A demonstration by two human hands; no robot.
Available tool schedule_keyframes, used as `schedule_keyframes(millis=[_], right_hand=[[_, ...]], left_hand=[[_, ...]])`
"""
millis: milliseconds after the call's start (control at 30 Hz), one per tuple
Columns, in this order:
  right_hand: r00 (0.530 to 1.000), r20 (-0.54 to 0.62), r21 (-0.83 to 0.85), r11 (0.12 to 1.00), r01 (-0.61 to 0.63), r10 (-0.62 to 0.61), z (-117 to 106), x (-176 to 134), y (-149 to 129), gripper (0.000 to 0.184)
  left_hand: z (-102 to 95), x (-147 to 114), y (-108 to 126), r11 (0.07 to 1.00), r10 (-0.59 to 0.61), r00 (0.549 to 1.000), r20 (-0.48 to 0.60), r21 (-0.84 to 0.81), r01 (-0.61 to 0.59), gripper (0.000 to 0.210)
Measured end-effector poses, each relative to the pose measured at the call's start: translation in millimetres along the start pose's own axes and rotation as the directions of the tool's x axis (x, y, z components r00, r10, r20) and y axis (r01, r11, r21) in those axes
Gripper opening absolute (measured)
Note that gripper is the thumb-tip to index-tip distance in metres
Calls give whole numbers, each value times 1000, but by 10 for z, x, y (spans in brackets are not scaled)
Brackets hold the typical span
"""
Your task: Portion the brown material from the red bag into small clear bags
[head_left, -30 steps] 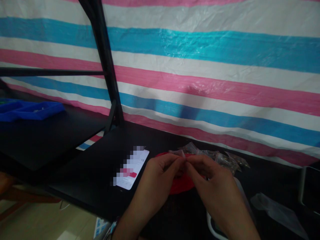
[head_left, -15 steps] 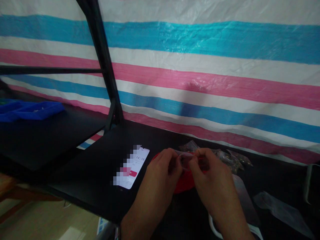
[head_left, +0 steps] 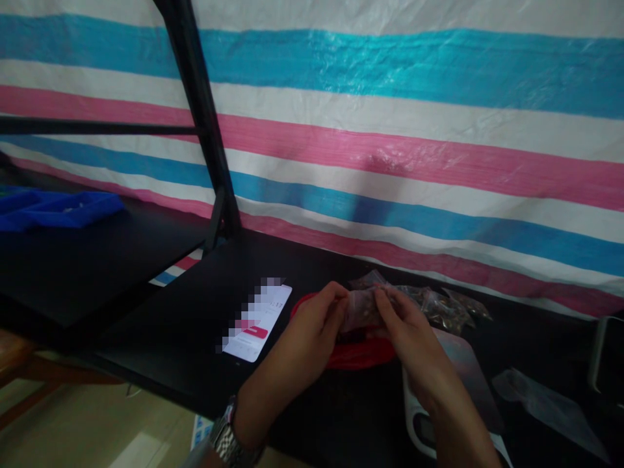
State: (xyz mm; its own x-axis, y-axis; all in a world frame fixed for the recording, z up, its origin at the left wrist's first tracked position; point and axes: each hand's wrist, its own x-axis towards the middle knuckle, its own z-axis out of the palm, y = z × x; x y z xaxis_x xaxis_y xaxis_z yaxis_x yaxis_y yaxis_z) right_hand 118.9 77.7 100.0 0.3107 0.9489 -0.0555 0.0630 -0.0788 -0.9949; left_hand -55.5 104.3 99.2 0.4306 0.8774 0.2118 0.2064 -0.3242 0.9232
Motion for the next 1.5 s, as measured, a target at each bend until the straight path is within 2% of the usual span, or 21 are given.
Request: schedule_keyframes(millis=[100,167,267,333,400,500,567,633,733,867,1100,1233,1433,1500], right_hand=[[996,-15,-58,995,83,-84,-32,38,18,52],[985,-61,-175,973,147,-160,-48,65,30,45],[958,-138,-340,921,192,-250,-46,81,46,39],[952,-120,-383,898,217,-281,-26,67,46,38],[962,-51,-370,900,232,-269,5,38,34,39],[973,21,-325,918,226,-232,77,-11,-1,42],[972,22,-312,922,228,-233,137,-36,-21,43],[970,24,-301,924,237,-241,194,-55,-32,45],[970,73,-206,948,244,-233,242,-75,-25,51],[956,149,-40,965,260,-252,218,-75,18,59],[949,125,-112,946,303,-290,254,-80,50,50],[944,47,-157,931,330,-326,288,-90,46,49],[936,19,-259,903,343,-351,284,-46,138,49],[937,24,-258,903,343,-349,293,-42,150,51]], left_hand=[[-36,13,-76,977,-7,1000,22,214,2,24],[-77,-4,-111,938,1,999,50,347,-18,21],[-134,-62,-150,889,20,997,79,454,-54,16],[-152,-108,-178,866,63,994,87,491,-98,27],[-150,-148,-205,851,102,992,80,510,-129,43],[-132,-175,-215,862,110,991,81,488,-135,64],[-124,-167,-190,893,102,989,107,428,-138,68],[-125,-139,-154,933,95,987,131,334,-134,56],[-142,-80,-121,976,48,994,97,209,-67,29],[-160,-25,-137,986,23,1000,17,164,-25,31],[-121,-31,-168,995,91,994,64,31,-93,43],[-108,-17,-174,993,102,995,20,65,-103,46],[-54,5,-181,988,69,993,-94,142,-55,47],[-28,2,-182,989,72,994,-82,134,-61,47]])
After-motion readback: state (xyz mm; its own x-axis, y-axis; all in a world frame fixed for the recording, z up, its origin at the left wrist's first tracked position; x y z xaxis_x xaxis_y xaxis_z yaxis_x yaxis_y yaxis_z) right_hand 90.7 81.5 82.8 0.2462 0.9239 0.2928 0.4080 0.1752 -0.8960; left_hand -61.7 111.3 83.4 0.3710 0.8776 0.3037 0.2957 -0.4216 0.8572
